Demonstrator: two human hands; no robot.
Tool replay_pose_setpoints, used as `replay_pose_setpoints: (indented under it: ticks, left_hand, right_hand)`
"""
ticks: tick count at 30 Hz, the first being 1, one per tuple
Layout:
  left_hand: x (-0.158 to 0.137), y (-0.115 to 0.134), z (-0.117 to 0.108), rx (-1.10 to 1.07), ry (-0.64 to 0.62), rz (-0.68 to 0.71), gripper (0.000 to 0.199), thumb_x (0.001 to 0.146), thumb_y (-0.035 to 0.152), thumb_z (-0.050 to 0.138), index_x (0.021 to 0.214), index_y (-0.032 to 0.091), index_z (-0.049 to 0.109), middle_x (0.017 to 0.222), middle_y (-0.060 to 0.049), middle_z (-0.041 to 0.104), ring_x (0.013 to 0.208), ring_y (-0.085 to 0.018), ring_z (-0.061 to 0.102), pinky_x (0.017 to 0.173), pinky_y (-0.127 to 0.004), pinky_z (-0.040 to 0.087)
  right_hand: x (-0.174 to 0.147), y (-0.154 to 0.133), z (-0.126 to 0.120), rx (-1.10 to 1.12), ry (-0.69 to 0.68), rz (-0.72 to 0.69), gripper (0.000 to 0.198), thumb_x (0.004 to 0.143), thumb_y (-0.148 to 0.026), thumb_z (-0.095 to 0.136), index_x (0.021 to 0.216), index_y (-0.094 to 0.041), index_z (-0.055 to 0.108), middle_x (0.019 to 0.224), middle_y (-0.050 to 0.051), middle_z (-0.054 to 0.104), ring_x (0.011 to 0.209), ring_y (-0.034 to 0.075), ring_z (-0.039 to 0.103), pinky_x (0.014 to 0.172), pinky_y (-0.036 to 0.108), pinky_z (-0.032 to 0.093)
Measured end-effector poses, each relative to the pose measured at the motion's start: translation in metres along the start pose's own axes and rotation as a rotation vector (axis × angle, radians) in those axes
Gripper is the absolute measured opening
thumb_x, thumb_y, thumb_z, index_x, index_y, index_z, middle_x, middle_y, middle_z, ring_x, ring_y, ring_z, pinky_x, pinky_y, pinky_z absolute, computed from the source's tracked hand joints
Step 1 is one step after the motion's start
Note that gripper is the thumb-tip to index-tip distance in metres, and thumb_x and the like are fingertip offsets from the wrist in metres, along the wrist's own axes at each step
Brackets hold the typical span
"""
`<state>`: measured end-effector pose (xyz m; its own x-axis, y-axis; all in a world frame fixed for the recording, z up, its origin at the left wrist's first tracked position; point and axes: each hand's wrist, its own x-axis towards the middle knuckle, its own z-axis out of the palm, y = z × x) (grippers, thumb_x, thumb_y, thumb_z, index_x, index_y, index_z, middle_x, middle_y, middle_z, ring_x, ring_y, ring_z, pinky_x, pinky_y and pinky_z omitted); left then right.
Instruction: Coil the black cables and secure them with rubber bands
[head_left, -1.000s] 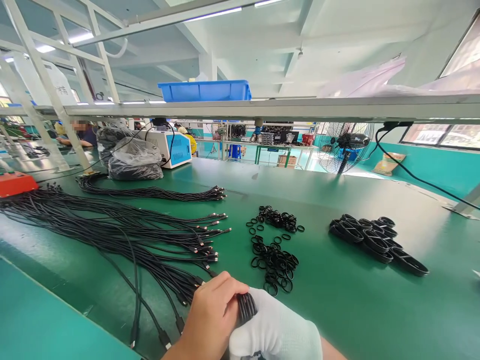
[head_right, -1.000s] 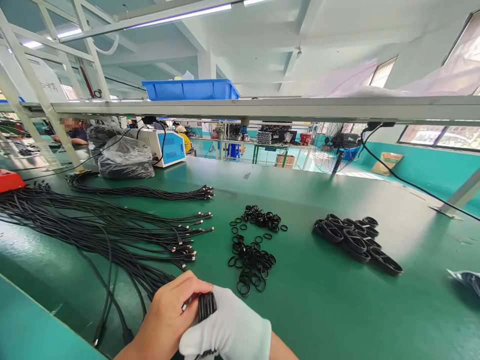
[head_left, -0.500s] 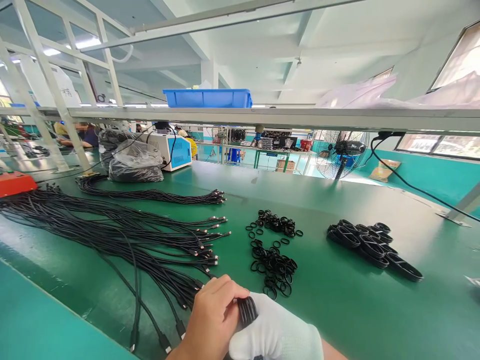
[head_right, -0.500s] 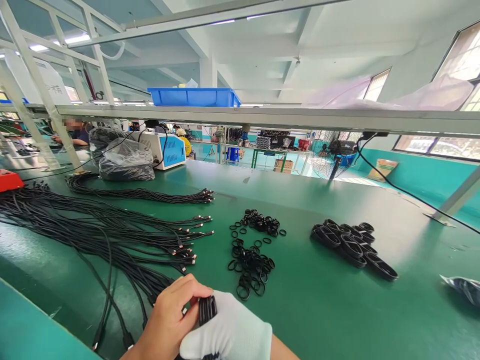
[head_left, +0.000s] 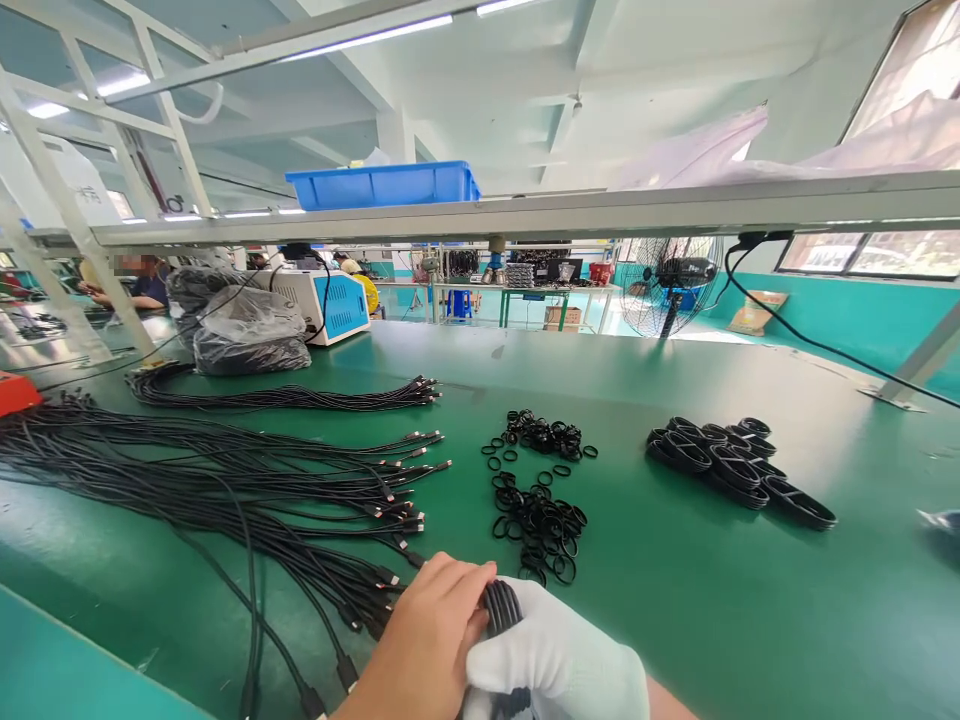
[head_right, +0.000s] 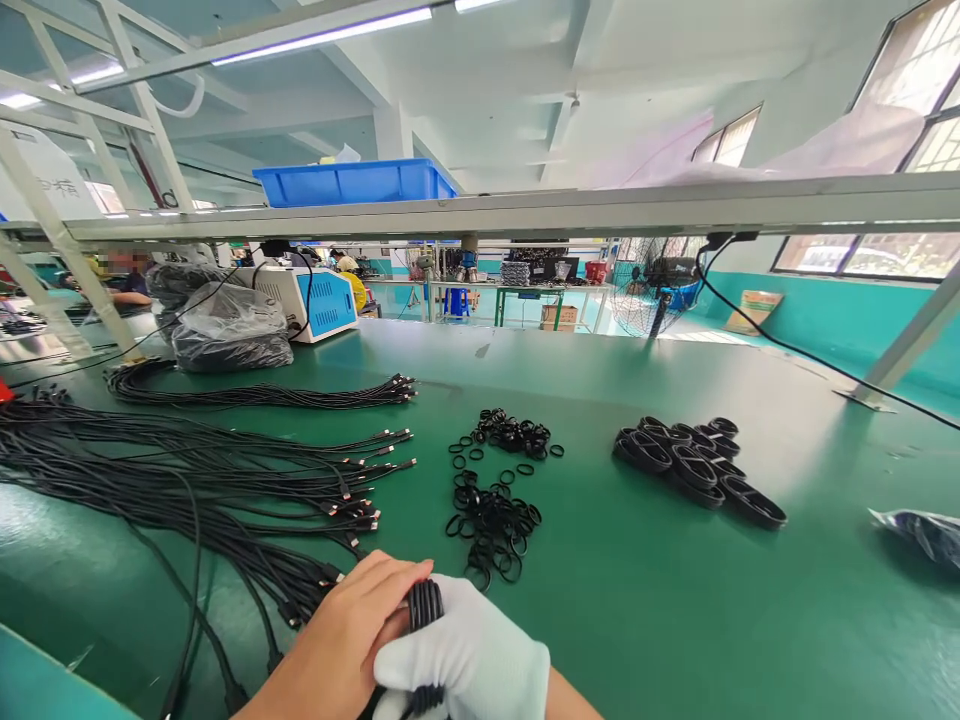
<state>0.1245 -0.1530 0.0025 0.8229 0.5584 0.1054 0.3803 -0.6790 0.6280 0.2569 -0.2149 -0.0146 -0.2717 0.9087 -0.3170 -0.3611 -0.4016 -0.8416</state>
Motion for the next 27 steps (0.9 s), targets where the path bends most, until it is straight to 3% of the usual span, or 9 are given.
replay_pose_setpoints:
  ticks: [3,6,10,14,17,23,25,27]
  left_hand:
    - [0.007,-0.001,-0.005,0.013,-0.003,-0.049,0.04,0.086,0.014,0.033,0.114,0.018,0.061,0.108,-0.008,0.065,0.098,-0.023,0.055,0.088,-0.038,0.044]
    - [0.018,-0.006,-0.018,-0.073,0.034,-0.188,0.034,0.086,0.02,0.037,0.109,0.023,0.063,0.108,-0.004,0.065,0.099,-0.02,0.057,0.089,-0.033,0.043]
    - [0.036,-0.017,-0.029,-0.104,0.036,-0.269,0.024,0.085,0.032,0.043,0.093,0.024,0.064,0.093,0.0,0.068,0.083,-0.017,0.06,0.075,-0.027,0.046]
    - [0.06,-0.025,-0.02,0.015,0.05,-0.248,0.017,0.081,0.028,0.045,0.081,0.022,0.061,0.08,0.001,0.066,0.075,-0.016,0.058,0.067,-0.026,0.043]
    - [0.078,-0.027,-0.005,0.055,0.025,-0.241,0.011,0.074,0.019,0.051,0.076,0.022,0.061,0.077,0.001,0.064,0.074,-0.017,0.057,0.066,-0.025,0.04]
    - [0.088,-0.033,0.014,0.049,-0.01,-0.227,0.011,0.065,0.011,0.053,0.066,0.022,0.056,0.074,0.003,0.053,0.074,-0.017,0.053,0.07,-0.028,0.036]
    - [0.083,-0.035,0.009,-0.009,-0.003,-0.247,0.008,0.069,0.014,0.051,0.065,0.02,0.052,0.074,0.002,0.05,0.076,-0.018,0.052,0.072,-0.03,0.037]
    - [0.074,-0.034,0.0,-0.114,-0.024,-0.266,0.005,0.075,0.021,0.048,0.07,0.02,0.049,0.072,0.002,0.049,0.073,-0.017,0.052,0.07,-0.029,0.039]
  right_hand:
    - [-0.001,-0.004,0.001,0.035,0.041,0.02,0.021,0.054,-0.021,0.066,0.071,-0.012,0.056,0.057,0.0,0.054,0.049,0.011,0.055,0.04,0.019,0.044]
    - [-0.006,-0.011,0.002,0.102,0.153,0.036,0.027,0.053,-0.019,0.064,0.076,-0.014,0.051,0.062,0.001,0.056,0.055,0.014,0.058,0.042,0.022,0.047]
    - [-0.009,-0.015,-0.001,0.182,0.201,0.025,0.037,0.051,-0.022,0.065,0.083,-0.016,0.047,0.066,0.001,0.057,0.064,0.017,0.063,0.048,0.025,0.049]
    - [-0.003,-0.011,-0.003,0.114,0.269,0.028,0.037,0.051,-0.021,0.061,0.084,-0.017,0.044,0.066,-0.001,0.056,0.055,0.016,0.061,0.039,0.024,0.047]
    - [0.001,-0.007,-0.001,0.05,0.243,0.08,0.038,0.05,-0.019,0.058,0.085,-0.016,0.043,0.062,-0.002,0.056,0.044,0.012,0.057,0.032,0.019,0.041]
    - [0.0,-0.008,0.001,0.037,0.231,0.036,0.035,0.051,-0.021,0.059,0.082,-0.017,0.043,0.067,-0.003,0.055,0.048,0.011,0.06,0.037,0.018,0.043]
    - [0.001,-0.012,-0.001,-0.023,0.303,0.013,0.033,0.053,-0.02,0.058,0.083,-0.018,0.043,0.065,-0.004,0.053,0.045,0.012,0.058,0.034,0.019,0.041]
    - [0.002,-0.016,-0.003,-0.111,0.478,-0.063,0.032,0.056,-0.018,0.055,0.085,-0.019,0.043,0.065,-0.004,0.054,0.039,0.01,0.052,0.032,0.02,0.036]
